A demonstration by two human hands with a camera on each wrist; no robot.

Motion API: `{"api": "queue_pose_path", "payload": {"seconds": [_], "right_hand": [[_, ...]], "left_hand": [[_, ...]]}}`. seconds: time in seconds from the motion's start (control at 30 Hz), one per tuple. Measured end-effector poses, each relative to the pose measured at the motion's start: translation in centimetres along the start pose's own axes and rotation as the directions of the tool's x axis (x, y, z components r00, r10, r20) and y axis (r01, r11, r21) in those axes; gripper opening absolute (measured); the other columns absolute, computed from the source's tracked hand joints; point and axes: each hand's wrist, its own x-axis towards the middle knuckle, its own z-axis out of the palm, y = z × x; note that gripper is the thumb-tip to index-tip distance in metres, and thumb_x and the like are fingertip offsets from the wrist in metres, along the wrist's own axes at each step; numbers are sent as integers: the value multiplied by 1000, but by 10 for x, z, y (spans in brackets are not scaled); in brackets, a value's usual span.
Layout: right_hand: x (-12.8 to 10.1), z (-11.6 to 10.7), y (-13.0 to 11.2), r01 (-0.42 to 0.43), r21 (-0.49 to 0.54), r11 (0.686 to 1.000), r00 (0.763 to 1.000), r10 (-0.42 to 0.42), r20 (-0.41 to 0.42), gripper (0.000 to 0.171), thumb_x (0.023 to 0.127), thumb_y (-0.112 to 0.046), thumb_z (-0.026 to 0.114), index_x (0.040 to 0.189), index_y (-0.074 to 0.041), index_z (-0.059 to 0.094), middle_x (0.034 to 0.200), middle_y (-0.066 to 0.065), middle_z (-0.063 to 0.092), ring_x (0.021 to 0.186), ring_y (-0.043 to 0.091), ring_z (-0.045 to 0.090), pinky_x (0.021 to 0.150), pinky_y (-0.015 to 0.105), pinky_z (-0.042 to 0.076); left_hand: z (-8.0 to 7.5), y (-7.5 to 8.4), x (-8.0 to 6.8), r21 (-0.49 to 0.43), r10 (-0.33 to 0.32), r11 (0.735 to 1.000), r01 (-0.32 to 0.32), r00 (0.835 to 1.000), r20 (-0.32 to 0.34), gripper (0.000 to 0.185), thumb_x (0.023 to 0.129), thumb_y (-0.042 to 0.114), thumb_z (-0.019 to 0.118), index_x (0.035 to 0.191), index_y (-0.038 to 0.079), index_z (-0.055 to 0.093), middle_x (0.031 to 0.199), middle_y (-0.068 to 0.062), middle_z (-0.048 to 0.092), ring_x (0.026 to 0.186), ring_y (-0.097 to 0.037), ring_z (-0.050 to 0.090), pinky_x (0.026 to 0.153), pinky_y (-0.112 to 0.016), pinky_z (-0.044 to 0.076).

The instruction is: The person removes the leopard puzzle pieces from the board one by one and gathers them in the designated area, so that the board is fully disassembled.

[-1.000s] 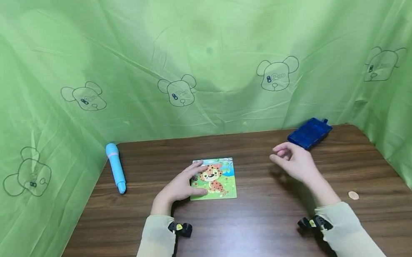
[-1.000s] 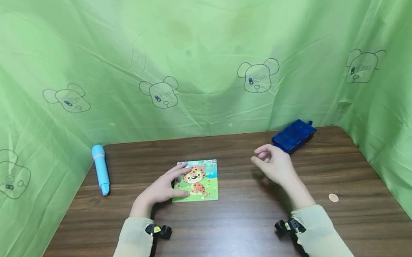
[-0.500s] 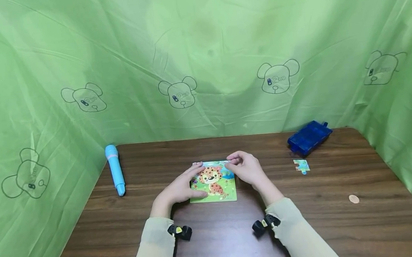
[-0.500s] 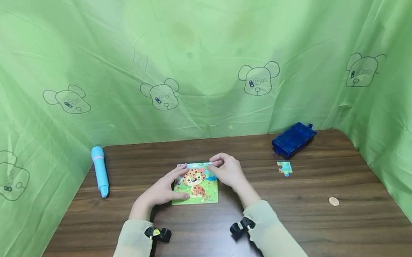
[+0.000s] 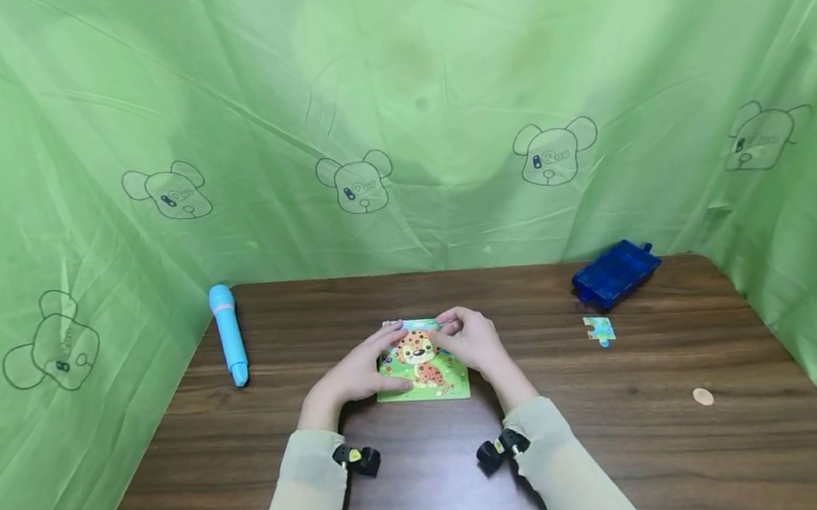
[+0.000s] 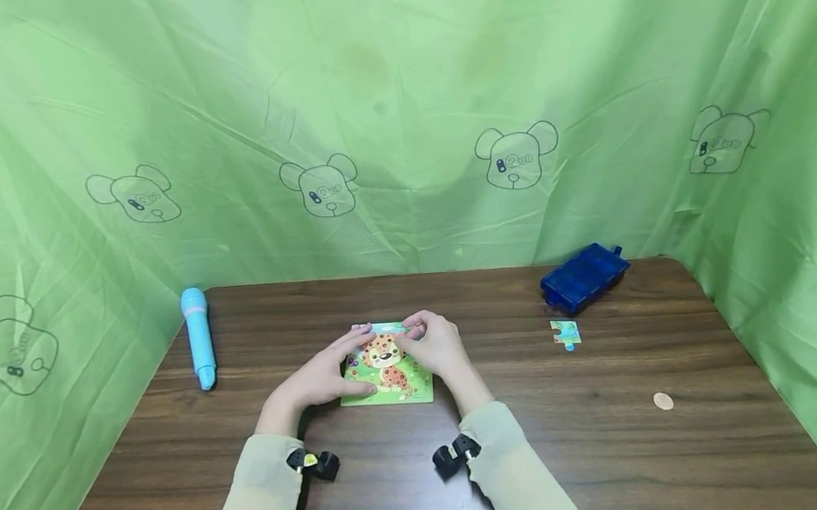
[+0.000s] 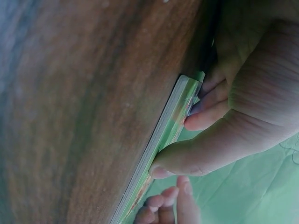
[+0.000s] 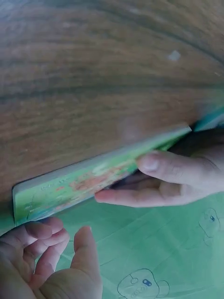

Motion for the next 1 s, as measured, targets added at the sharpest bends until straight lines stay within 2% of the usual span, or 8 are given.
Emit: {"api": "queue_pose_path", "payload": {"seconds": [0.27,0.53,0.77,1.0], "right_hand": [[0,2,3,-11,3,1000,1000,11,15,32,91,-16,85,120,-4,78,94,1,76,79,14,67,66,28,53],[0,6,9,34,-59,998,999,-32,31,36,90,-19,87,122,-4,81,92,-1,76,77,11,69,69,29,56],[2,9,11,46,-49,998,998,-44,48,38,89,-19,87,123,-5,82,91,-3,77,79,11,70,72,30,58],[0,9,6,1,8,1000,997,-2,77,41,90,-14,88,127,-2,79,95,0,77,82,13,70,72,29,56]], "left_hand": [[-1,1,-1,-22,6,1000,-6,1000,-1,109,88,45,92,173,13,32,183,-1,18,170,-27,8,133,-59,19],[-2,1,-2,13,1,1000,-1,1000,-4,108,88,48,92,173,13,35,182,-2,21,169,-27,12,133,-58,20],[-1,2,-1,18,-7,1000,7,1000,-15,107,87,47,93,172,13,37,182,-1,23,169,-27,13,132,-59,22],[-1,2,0,11,-2,1000,3,1000,-13,107,87,46,93,172,13,37,182,-1,23,169,-25,13,133,-57,20]]}}
